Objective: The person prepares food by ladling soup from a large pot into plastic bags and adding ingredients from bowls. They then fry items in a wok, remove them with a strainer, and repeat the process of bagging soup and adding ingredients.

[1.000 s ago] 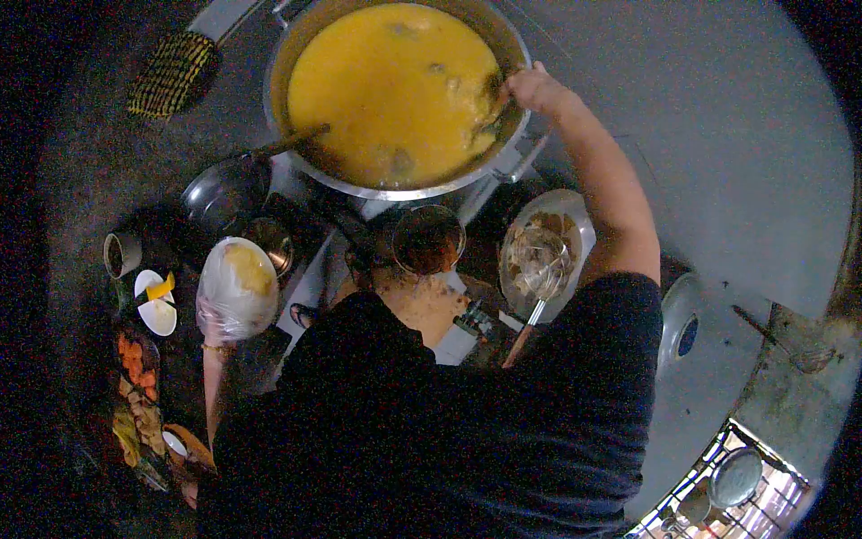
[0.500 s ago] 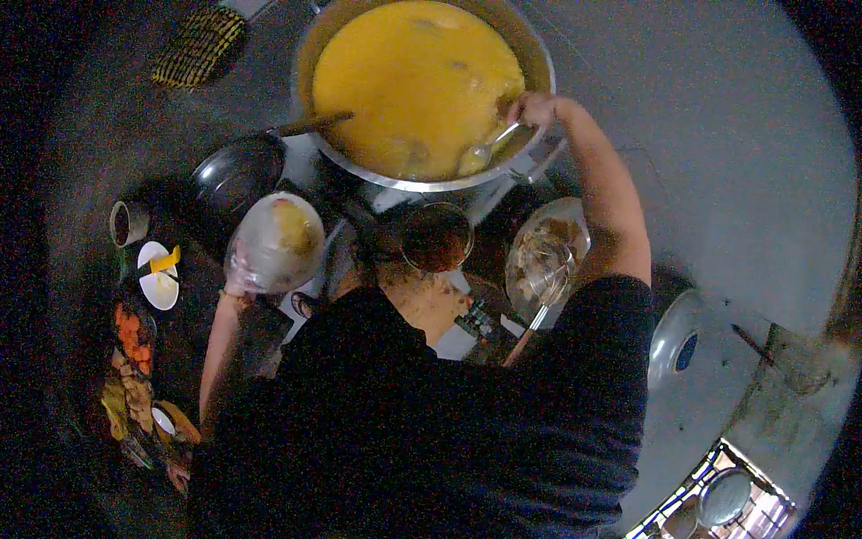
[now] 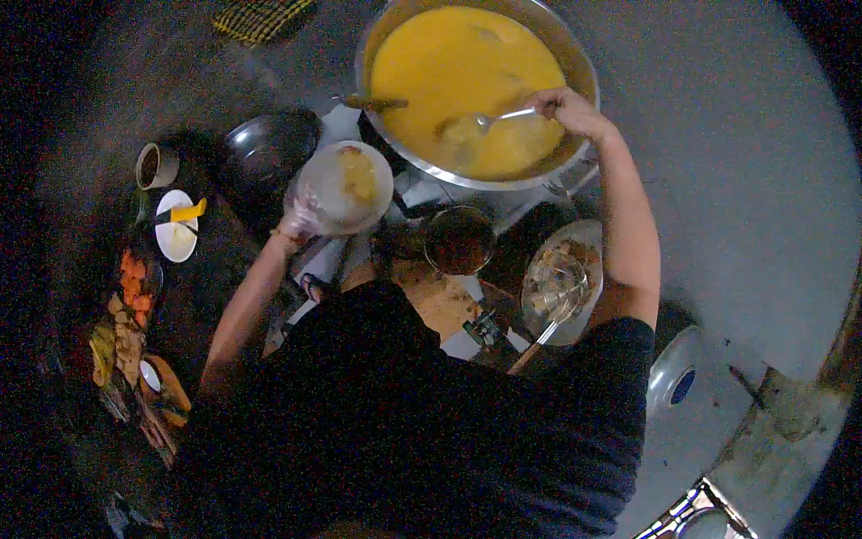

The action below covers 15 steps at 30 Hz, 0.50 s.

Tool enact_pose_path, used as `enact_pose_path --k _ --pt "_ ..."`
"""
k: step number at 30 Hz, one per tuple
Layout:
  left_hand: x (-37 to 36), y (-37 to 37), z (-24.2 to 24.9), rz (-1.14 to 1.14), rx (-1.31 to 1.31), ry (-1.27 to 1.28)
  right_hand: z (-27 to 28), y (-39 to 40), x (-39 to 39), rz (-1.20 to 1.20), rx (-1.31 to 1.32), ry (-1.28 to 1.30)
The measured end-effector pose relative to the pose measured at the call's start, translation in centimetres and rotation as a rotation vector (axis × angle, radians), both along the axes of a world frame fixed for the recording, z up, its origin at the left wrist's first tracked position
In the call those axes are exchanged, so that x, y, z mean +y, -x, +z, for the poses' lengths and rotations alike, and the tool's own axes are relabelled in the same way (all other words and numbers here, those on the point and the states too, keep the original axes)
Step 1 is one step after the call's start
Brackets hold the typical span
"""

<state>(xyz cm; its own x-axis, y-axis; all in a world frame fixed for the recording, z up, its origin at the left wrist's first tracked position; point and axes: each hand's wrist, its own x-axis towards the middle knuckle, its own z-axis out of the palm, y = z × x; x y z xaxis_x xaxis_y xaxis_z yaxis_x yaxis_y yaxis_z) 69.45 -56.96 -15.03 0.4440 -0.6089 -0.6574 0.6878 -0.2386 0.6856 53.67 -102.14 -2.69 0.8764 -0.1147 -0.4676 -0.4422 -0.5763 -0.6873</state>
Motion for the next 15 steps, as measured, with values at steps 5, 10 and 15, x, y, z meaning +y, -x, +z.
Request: enact_pose_path --k 5,10,15 --pt "-0.3 0.3 0.3 0.041 0.005 0.005 3.5 -2.8 12.2 0.033 -0.277 0.556" --pt "2.8 -0.6 1.2 0.119 0.006 0.03 5.0 -2.8 26.5 0.363 -0.628 1.017" --pt "10.1 -2.2 2.3 0.284 0.002 0.065 5.3 -5.8 32.8 0.348 -0.763 1.037"
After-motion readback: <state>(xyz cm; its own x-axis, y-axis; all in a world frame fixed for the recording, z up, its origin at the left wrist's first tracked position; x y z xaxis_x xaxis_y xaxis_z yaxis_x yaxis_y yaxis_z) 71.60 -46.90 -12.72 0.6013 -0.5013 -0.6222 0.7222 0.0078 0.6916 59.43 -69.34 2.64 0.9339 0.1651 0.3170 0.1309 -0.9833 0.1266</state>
